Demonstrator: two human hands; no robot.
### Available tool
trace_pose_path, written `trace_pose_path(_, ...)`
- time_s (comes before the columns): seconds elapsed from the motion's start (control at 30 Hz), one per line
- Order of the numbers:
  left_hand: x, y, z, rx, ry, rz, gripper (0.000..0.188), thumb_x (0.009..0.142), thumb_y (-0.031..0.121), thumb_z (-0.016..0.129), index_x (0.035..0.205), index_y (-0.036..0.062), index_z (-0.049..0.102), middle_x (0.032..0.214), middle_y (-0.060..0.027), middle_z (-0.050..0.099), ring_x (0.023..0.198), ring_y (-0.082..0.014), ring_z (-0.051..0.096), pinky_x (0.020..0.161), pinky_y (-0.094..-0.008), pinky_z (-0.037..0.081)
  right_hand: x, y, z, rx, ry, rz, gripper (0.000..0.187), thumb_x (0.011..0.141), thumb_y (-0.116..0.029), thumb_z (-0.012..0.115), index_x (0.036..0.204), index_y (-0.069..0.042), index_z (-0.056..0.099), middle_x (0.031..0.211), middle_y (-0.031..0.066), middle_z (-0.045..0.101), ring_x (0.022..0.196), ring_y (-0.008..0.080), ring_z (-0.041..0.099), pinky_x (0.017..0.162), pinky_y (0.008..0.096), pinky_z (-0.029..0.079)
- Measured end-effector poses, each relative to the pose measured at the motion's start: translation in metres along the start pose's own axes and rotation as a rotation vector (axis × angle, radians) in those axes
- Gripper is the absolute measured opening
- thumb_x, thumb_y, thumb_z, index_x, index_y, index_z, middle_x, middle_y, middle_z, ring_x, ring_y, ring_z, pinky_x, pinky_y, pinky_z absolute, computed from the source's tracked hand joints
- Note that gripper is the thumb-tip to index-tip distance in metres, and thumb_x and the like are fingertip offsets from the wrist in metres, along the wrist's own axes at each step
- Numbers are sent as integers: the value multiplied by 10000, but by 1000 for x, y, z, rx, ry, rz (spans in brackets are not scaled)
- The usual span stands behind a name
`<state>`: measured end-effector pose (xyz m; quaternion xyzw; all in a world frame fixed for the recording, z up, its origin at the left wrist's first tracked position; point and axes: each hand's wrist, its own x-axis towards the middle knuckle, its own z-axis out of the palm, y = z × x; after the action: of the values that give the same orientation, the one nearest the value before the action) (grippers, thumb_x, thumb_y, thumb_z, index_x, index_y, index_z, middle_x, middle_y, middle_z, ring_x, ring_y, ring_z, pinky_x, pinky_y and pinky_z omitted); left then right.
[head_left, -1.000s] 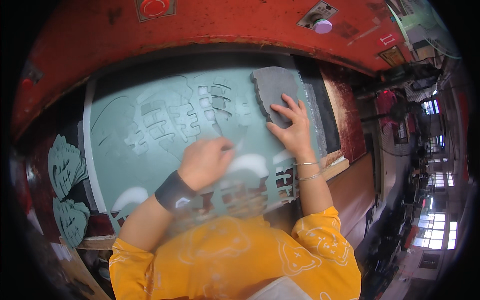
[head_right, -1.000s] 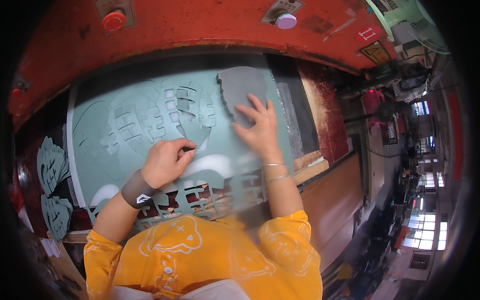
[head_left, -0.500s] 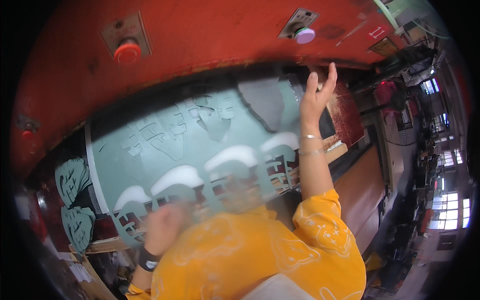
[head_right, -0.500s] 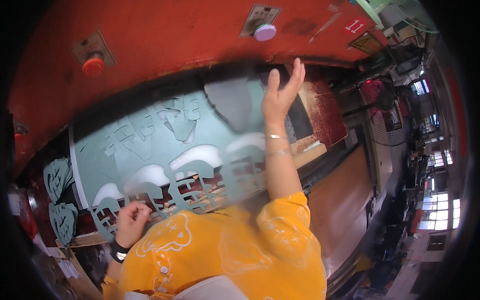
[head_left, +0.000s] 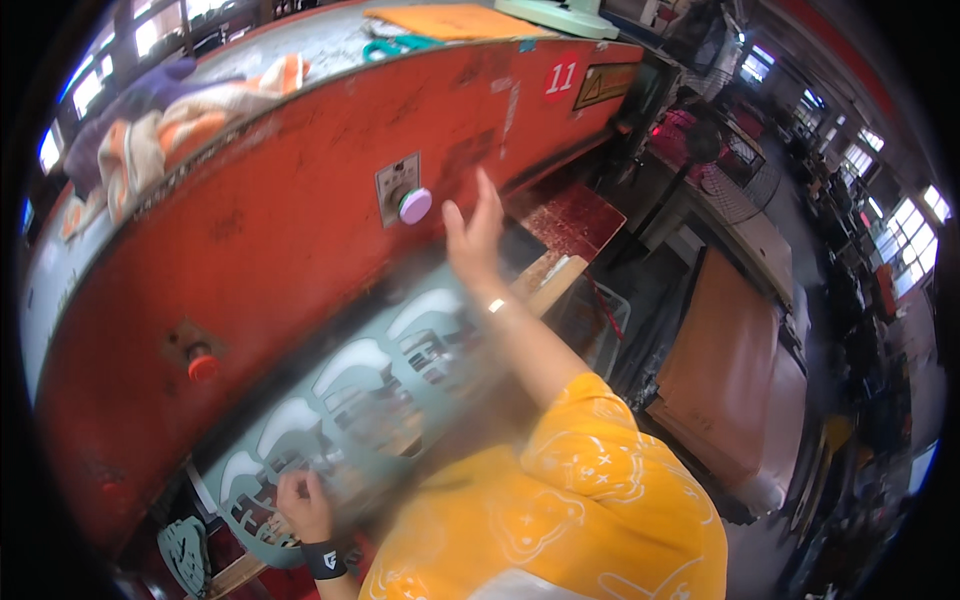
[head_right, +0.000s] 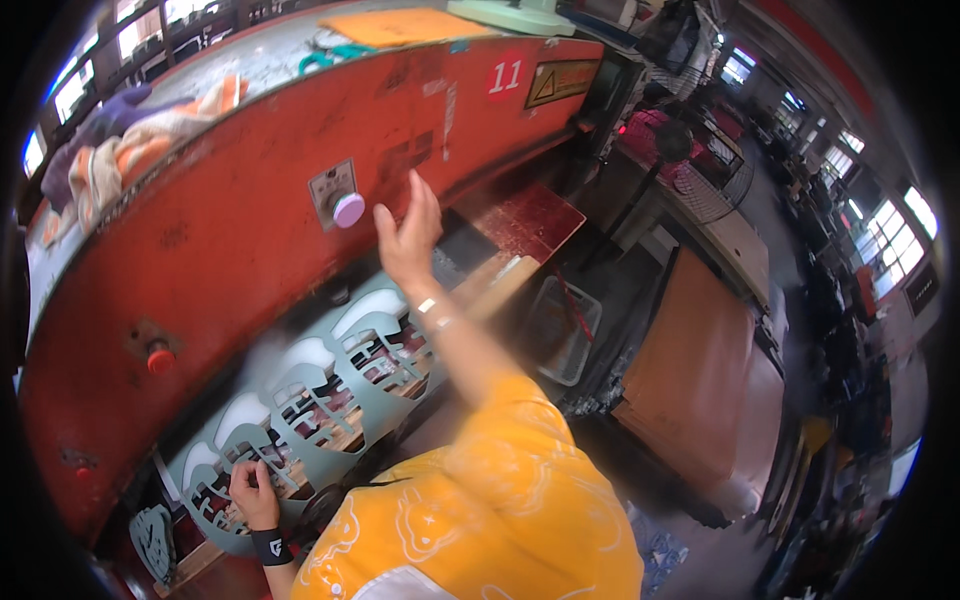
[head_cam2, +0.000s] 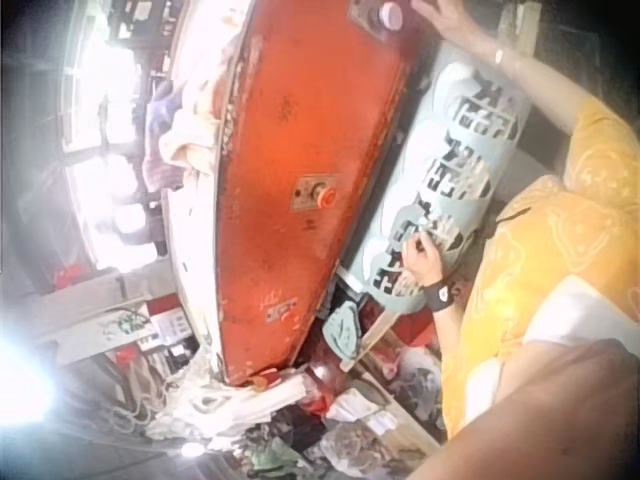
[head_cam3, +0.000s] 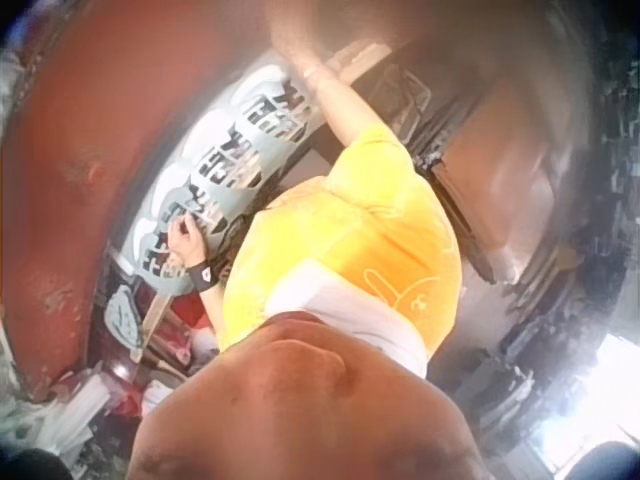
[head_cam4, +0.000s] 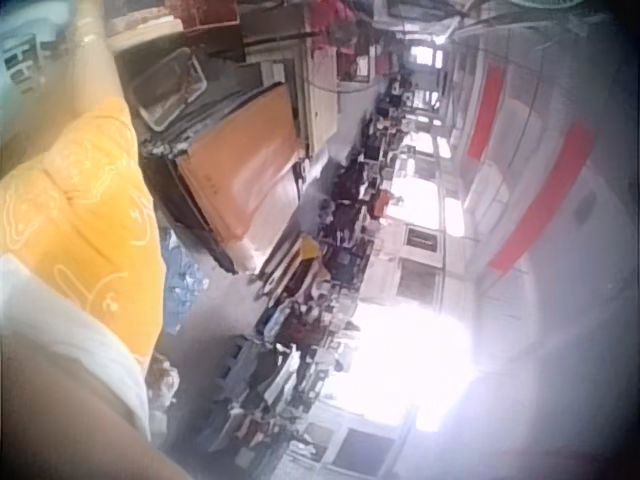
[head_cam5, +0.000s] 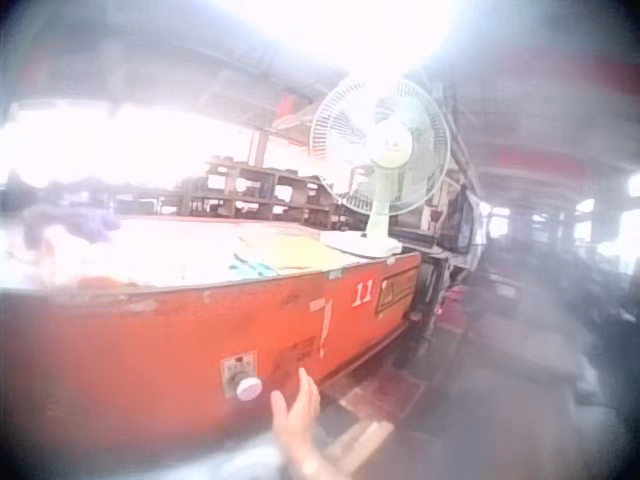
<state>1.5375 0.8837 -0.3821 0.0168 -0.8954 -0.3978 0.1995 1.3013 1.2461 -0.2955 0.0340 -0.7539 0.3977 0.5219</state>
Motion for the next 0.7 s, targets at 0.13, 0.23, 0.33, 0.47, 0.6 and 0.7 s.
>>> trace_pose_path(0.13,1,5,8,201,-69,42,142,816,133,622,737,18,591,735,-142,569,699,-333,562,647,-406,442,-35,47,-81,-440,-564,328,411,900,-427,535,1154,-116,625,1056,168,650,1036,355,567,964,457,379)
trace_pose_path(0.23,1,9,12,317,-112,94,167,798,147,646,708,20,585,724,-153,569,728,-363,559,673,-437,441,-54,68,-119,-406,-920,245,357,898,-410,540,938,-96,706,977,146,678,962,352,599,944,454,382)
trace_pose_path(0.33,-2,13,15,295,-81,128,183,791,123,658,689,10,557,704,-153,543,714,-369,533,652,-448,413,-66,68,-137,-299,-918,129,350,896,-396,545,905,-88,712,976,122,681,956,343,595,951,450,360)
trace_pose_path(0.47,-6,11,18,278,-37,120,195,818,115,638,693,2,538,727,-168,529,752,-374,511,674,-456,390,-68,57,-145,-369,-901,48,366,888,-409,552,947,-79,699,1032,114,666,1021,309,563,925,455,360)
trace_pose_path(0.6,-9,4,20,278,-41,163,210,841,127,619,700,-2,531,740,-190,519,761,-399,496,689,-469,382,-78,55,-148,-358,-811,16,421,874,-456,560,970,-68,691,1025,125,665,1030,304,566,927,451,352)
trace_pose_path(0.7,-15,1,21,249,-108,92,253,855,158,603,690,-13,517,755,-196,513,783,-413,485,709,-488,370,-86,60,-151,-381,-874,73,468,858,-496,571,980,-60,689,1019,141,662,1040,296,568,931,444,346)
